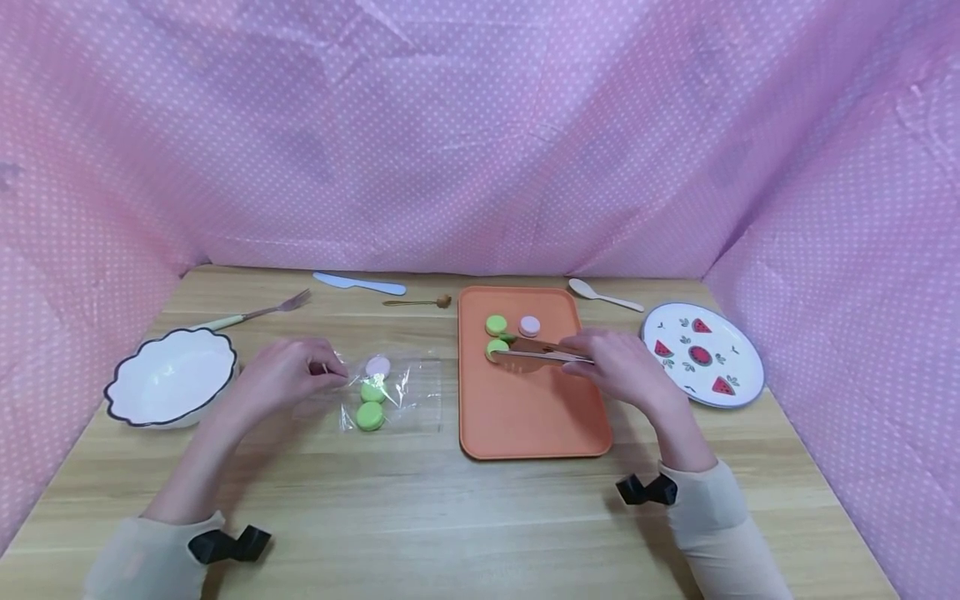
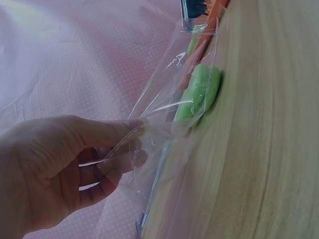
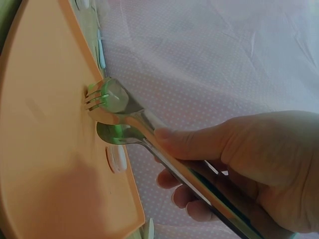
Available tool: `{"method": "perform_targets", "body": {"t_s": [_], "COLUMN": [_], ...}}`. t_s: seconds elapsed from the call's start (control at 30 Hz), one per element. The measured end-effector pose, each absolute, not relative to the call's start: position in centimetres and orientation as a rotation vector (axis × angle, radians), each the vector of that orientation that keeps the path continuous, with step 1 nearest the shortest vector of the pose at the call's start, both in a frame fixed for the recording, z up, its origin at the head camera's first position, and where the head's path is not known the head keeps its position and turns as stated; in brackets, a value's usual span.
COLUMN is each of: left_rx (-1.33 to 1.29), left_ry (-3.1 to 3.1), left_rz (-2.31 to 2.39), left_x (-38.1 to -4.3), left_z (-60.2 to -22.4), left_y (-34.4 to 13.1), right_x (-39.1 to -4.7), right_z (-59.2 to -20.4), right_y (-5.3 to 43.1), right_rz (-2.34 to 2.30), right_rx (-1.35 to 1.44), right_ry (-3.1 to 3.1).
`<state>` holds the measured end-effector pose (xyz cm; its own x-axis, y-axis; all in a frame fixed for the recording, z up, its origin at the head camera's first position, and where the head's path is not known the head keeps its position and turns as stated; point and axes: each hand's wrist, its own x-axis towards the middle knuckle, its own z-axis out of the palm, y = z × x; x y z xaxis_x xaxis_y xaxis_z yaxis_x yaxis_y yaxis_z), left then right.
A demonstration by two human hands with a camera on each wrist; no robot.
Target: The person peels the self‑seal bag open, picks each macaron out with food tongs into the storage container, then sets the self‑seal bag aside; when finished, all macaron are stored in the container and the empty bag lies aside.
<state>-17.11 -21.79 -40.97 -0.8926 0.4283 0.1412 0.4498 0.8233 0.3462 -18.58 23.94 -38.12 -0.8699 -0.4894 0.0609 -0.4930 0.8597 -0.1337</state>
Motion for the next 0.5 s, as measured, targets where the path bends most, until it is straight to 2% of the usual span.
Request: {"method": "perform_targets", "body": {"t_s": [0.5], "left_rx": [-0.710], "left_ry": [-2.950], "left_rz": [-0.576], "left_x": [-17.07], "left_z": [-40.92], "left_y": [-21.77], "right_x": [-18.50], "right_z": [-38.04], "right_y": [23.85], "right_rz": [0.203], "right_rx": [0.809], "right_ry": [-2.993]}}
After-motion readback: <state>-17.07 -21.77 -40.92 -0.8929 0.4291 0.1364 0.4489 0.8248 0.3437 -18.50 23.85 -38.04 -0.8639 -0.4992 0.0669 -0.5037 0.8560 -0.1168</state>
